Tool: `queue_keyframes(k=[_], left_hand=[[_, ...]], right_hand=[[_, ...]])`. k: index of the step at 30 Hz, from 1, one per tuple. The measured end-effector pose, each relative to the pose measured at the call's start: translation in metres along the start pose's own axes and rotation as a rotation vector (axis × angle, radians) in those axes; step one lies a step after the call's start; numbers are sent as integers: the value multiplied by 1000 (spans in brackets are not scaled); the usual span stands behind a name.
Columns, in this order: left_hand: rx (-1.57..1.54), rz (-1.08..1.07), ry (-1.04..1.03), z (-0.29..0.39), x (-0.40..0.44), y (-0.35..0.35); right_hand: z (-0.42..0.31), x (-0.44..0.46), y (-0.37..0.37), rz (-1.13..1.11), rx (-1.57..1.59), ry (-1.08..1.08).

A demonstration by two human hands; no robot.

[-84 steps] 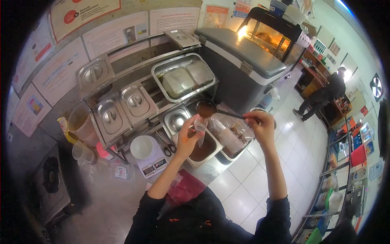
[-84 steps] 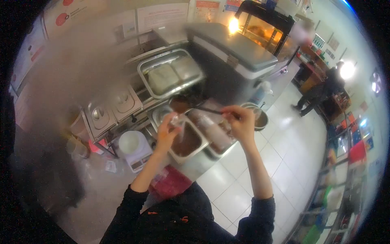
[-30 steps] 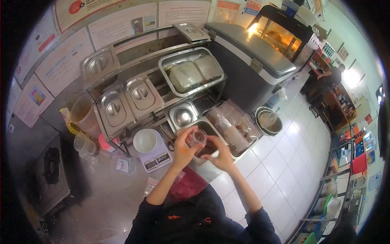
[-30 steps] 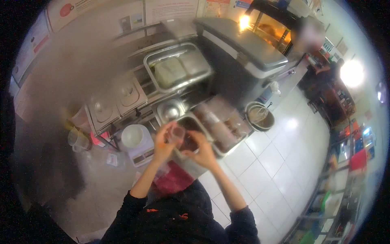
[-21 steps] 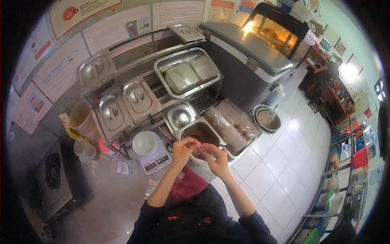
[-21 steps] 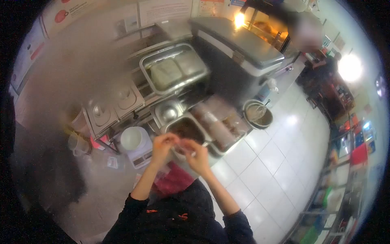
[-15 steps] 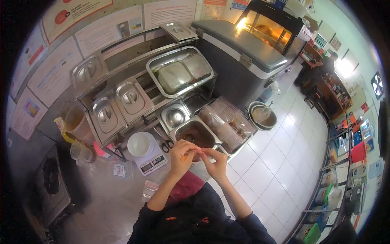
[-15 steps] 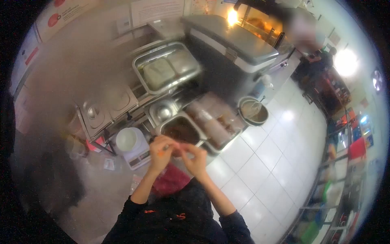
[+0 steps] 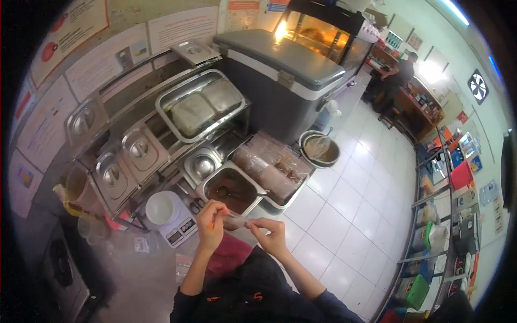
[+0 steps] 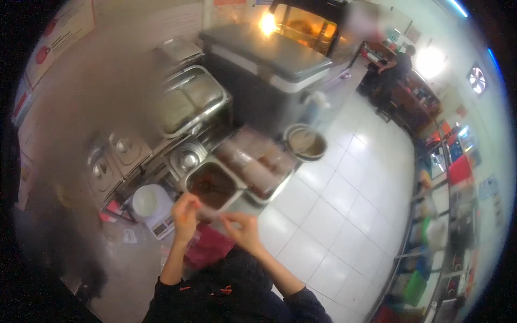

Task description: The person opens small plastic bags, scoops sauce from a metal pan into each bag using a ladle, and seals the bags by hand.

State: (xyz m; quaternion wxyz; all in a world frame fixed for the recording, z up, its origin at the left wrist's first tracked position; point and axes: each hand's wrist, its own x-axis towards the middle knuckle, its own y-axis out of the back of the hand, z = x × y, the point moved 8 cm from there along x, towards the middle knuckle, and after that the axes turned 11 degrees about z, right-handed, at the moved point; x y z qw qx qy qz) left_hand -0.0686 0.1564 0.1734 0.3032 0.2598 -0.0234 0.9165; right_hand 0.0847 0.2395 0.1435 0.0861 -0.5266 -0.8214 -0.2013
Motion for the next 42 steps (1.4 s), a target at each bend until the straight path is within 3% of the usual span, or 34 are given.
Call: queue_keyframes(k=[4, 6, 7, 9, 10, 12, 13, 14, 15, 16, 18, 20, 22, 24, 26, 27, 29, 30, 32, 34, 36, 39, 42], left_hand=[[-95, 3, 2, 2, -8, -10], [-193, -29, 84, 1, -13, -17], [-193, -33, 85, 9, -13, -19], [13, 38, -189, 47, -6, -15], [15, 39, -189, 46, -9, -10], [135, -120, 71, 16, -28, -2], [137, -117, 73, 4, -40, 10], [313, -247, 196, -29, -60, 15], [488, -377, 320, -62, -82, 21], [489, -373, 322, -75, -95, 29], [786, -334, 221, -98, -114, 46], [826, -307, 202, -119, -128, 53], [867, -274, 180, -128, -131, 56], [774, -239, 152, -128, -131, 58], [741, -216, 155, -140, -134, 64], [705, -194, 158, -143, -134, 66], [667, -194, 221, -124, -117, 72], [626, -203, 285, -120, -112, 74], [514, -154, 366, -127, -110, 84], [399, -99, 441, -133, -105, 90], [340, -24, 417, -127, -94, 99], [292, 75, 286, -121, -76, 101], [224, 32, 323, -70, -49, 81]], right_hand=[[3, 2, 8, -30, -10, 29], [6, 4, 1, -69, 289, -130], [23, 0, -3, -171, 230, -199], [53, 11, 11, -90, 285, -191], [60, 19, 24, -13, 338, -182], [73, 46, 67, 171, 206, -296], [79, 60, 88, 266, 141, -240], [84, 73, 108, 360, 76, -185], [79, 87, 120, 378, -81, -140], [74, 100, 131, 395, -238, -93], [129, 127, 144, 434, -230, -76], [178, 147, 150, 471, -224, -61], [226, 161, 139, 387, 170, -323], [277, 167, 136, 374, 234, -394], [347, 177, 148, 367, -272, -371], [326, 177, 145, 363, -268, -367], [238, 169, 147, 356, -800, -289], [225, 166, 144, 348, -799, -290], [173, 160, 145, 560, -965, 56], [137, 149, 134, 529, -919, 119], [110, 132, 103, 388, -487, 118], [86, 87, 27, 21, -150, 95], [28, 40, -45, -259, 89, 39]])
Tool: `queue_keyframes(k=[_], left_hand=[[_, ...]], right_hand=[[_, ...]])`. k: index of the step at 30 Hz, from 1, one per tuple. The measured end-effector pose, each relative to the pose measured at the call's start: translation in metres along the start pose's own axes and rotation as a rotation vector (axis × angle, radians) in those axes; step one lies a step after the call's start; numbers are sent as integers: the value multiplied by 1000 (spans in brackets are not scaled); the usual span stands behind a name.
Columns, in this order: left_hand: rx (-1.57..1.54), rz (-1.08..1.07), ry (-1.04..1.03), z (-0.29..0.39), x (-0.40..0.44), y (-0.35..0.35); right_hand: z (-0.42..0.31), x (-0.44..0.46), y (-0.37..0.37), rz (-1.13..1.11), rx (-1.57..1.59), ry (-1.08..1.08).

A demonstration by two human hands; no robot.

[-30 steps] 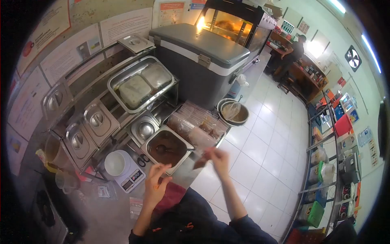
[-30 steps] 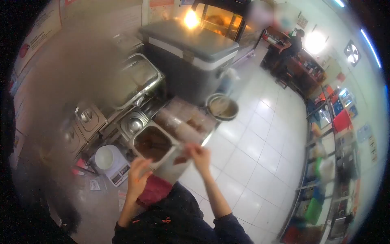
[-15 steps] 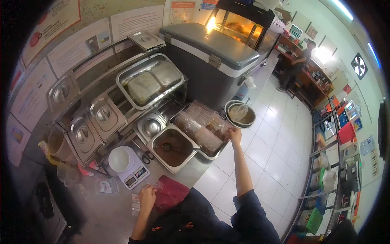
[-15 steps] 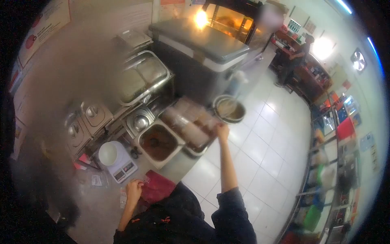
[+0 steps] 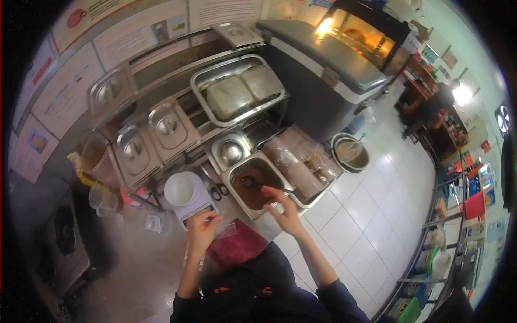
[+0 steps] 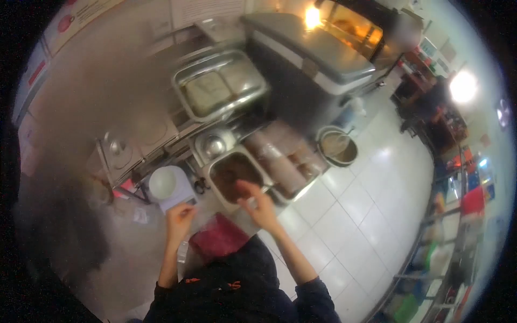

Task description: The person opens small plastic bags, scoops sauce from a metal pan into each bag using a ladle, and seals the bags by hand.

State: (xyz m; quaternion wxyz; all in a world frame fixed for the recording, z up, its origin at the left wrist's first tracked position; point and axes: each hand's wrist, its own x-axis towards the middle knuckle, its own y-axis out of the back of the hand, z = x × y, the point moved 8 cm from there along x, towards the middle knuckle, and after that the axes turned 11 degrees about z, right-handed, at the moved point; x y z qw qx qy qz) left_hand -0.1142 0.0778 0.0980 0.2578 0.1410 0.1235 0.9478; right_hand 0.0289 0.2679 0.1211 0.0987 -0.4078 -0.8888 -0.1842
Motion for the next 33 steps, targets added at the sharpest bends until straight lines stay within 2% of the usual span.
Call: queue_keyframes(k=[1, 3, 4, 6, 8, 9, 10, 13, 15, 17, 18, 19, 21, 23, 24, 26, 27, 29, 33], left_hand=[[13, 13, 10, 7, 1, -3], [-337, -133, 127, 18, -2, -21], [-335, -128, 127, 22, -2, -22], [-395, -258, 252, 23, -4, -34], [-314, -240, 194, 15, -3, -31], [-239, -227, 138, 11, -2, -31], [-249, -238, 180, 8, -3, -31], [-186, -282, 223, 24, -3, -32], [1, -157, -160, 46, 3, -30], [293, 210, -673, 112, -3, -15], [261, 199, -700, 122, -6, -16], [354, 267, -739, 127, -12, -12], [442, 336, -786, 127, -25, -13], [163, -12, -281, 83, -23, -32], [163, -17, -289, 69, -28, -35], [-118, -114, -47, 15, -27, -48], [-112, -122, -54, 1, -28, -48], [-367, -51, 92, -17, -27, -40], [-196, -127, 12, 4, -31, -41]], right_hand=[[-5, -4, -17, -16, 13, -4], [5, -18, -53, -199, 532, -394], [11, -21, -56, -203, 535, -393], [35, -34, -67, -361, 452, -496], [26, -32, -62, -370, 421, -467], [29, -36, -61, -332, 454, -604], [33, -40, -54, -273, 479, -733], [32, -37, -48, -305, 356, -513], [29, -36, -46, -260, 334, -410], [25, -31, -34, -177, 277, -333], [19, -29, -27, -105, 175, -302], [11, -29, -22, -40, 80, -275], [-3, -32, -20, 11, 61, -221], [-8, -38, -25, -1, 89, -171], [-8, -42, -27, 8, 91, -168], [-21, -47, -38, -49, 70, -84], [-21, -48, -41, -59, 117, -77], [-20, -52, -46, -89, 109, -82], [-13, -58, -57, -186, 50, -143]])
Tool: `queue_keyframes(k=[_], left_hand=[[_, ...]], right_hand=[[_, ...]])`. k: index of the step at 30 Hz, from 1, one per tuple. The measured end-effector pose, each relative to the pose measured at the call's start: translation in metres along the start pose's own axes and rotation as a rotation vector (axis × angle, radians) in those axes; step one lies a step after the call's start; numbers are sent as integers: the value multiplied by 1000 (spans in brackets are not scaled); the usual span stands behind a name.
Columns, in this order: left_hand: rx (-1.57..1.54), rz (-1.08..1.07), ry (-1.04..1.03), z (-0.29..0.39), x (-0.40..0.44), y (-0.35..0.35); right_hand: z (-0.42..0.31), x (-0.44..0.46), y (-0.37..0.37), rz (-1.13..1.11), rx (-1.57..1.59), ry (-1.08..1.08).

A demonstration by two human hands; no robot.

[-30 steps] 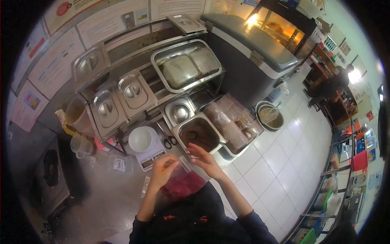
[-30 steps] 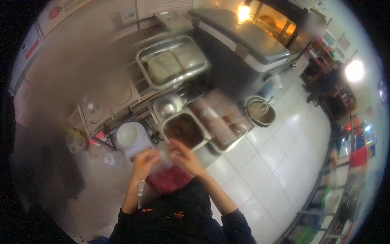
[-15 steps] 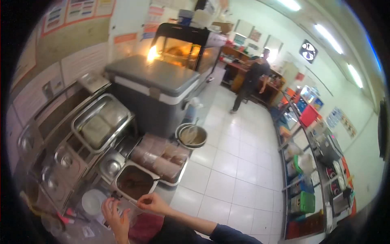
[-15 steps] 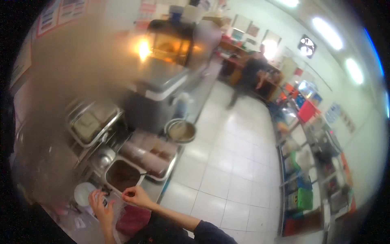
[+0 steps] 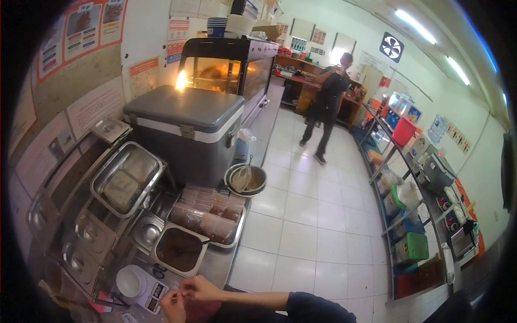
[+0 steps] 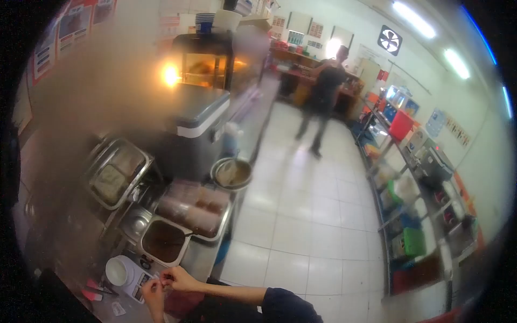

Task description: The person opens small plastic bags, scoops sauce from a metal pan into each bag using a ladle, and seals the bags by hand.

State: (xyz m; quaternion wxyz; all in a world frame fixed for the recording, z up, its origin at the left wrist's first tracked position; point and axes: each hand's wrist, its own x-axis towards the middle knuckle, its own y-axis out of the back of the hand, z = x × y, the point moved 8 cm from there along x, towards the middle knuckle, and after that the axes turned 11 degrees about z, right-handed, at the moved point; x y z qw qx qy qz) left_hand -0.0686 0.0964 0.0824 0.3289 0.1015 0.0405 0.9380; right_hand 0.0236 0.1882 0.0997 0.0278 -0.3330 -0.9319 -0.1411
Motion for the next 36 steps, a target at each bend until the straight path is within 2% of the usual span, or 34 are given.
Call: queue_keyframes(k=[2, 3, 5, 7, 8, 9, 10, 11, 13, 14, 16, 17, 19, 20, 22, 23, 25, 26, 27, 29, 30, 31, 33, 35, 36], left_hand=[[229, -10, -160, 37, -5, -9], [250, 22, -145, 39, -6, -5], [126, -96, -19, 26, -9, -10], [142, -124, 7, 26, -12, -11], [177, -106, -85, 36, -12, -12], [217, -95, -179, 44, -12, -13], [240, -58, -155, 40, -11, -10], [278, -47, -159, 36, -10, -9], [337, -18, -154, 37, -7, -2], [386, -24, -161, 40, -8, -2], [523, -109, -111, 44, -9, -2], [531, -102, -79, 44, -8, 1], [552, -248, -136, 48, -9, -5], [557, -242, -113, 51, -4, 0], [693, -340, -23, 52, 4, 5], [699, -339, -15, 50, 8, 5], [656, -308, -138, 49, 16, -4], [468, -295, -147, 48, 20, -12], [467, -299, -150, 46, 17, -20], [-1, -170, -198, 69, 11, -26], [171, -171, -363, 77, 5, -32], [165, -173, -365, 70, 1, -34], [168, -116, -68, 30, 4, -32], [107, -75, -59, 31, 8, -22], [48, -35, -47, 32, 10, -16]], right_hand=[[14, -2, -8, -3, 118, -41], [25, -4, -13, -2, 225, -96], [36, -9, -18, -55, 336, -158], [43, -17, -19, -70, 408, -222], [48, -20, -20, -76, 421, -277], [53, -20, -18, -45, 405, -196], [48, -26, -17, -111, 545, -418], [37, -31, -14, -154, 556, -428], [14, -28, 4, -43, 189, -183], [6, -29, 3, -71, 203, -192], [-18, -26, 26, 142, -134, 14], [-13, -25, 27, 115, -126, -6], [-25, -24, 16, -15, -531, 388], [-32, -20, 20, -36, -521, 380], [-58, -19, 16, -187, -599, 527], [-55, -17, 18, -191, -591, 525], [-51, -12, 28, -163, -358, 463], [-49, -4, 37, -85, -344, 438], [-45, 0, 40, -80, -346, 437], [-28, 15, 65, 140, -276, 268], [-26, 21, 71, 187, -197, 244], [-28, 22, 72, 189, -202, 244], [-22, 26, 79, 259, -87, 65], [-28, 28, 79, 261, -152, 111], [-13, 28, 76, 233, 30, 2]])
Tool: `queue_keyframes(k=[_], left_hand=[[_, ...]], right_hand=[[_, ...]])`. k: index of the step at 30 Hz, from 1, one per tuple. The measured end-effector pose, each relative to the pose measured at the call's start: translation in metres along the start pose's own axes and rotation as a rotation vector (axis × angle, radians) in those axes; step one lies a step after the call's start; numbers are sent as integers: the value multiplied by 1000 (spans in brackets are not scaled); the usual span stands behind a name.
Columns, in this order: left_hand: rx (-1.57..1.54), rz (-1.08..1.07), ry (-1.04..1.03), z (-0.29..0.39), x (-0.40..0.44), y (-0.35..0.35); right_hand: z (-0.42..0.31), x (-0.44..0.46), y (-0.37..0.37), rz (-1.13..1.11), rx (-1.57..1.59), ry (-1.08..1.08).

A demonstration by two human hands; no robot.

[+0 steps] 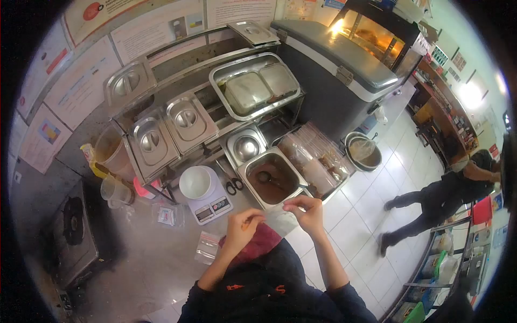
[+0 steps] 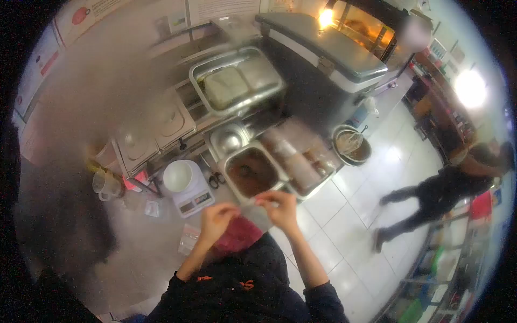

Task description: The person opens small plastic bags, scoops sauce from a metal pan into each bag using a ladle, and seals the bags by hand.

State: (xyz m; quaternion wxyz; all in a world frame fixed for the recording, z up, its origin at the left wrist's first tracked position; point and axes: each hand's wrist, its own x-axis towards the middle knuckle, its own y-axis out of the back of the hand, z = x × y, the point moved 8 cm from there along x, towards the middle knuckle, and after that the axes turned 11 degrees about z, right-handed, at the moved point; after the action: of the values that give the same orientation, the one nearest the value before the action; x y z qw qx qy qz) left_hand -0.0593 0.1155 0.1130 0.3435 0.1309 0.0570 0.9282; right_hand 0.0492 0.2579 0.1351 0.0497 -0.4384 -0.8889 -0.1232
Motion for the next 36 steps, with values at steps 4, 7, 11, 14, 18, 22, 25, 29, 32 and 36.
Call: queue_keyframes(k=[4, 7, 11, 14, 18, 22, 25, 29, 32, 36], left_hand=[[-96, 122, 18, 4, 5, 14], [25, 158, -125, 22, 5, 32], [-137, 294, -21, 9, 14, 75], [-498, -24, 366, -15, 20, 40], [-212, -677, 546, -58, -14, -16], [-546, -578, 554, -48, -8, -8], [-577, -385, 511, -44, 4, 6], [-467, -255, 358, -39, 15, 19], [-471, -194, 294, -30, 18, 28], [-280, -86, 95, -15, 28, 40]], right_hand=[[14, -7, -11, -56, 299, -254], [16, -2, -9, -74, 346, -304], [19, 6, 9, 3, 219, -103], [-14, -16, -27, -368, -17, 24], [-29, -25, -54, -544, -59, 192], [8, 35, -6, -103, -473, 285], [43, 63, 28, 197, -1071, 440], [71, 86, 41, -92, -1023, 237], [36, 88, 39, -123, -927, 483], [69, 85, 34, -287, -834, 511]])
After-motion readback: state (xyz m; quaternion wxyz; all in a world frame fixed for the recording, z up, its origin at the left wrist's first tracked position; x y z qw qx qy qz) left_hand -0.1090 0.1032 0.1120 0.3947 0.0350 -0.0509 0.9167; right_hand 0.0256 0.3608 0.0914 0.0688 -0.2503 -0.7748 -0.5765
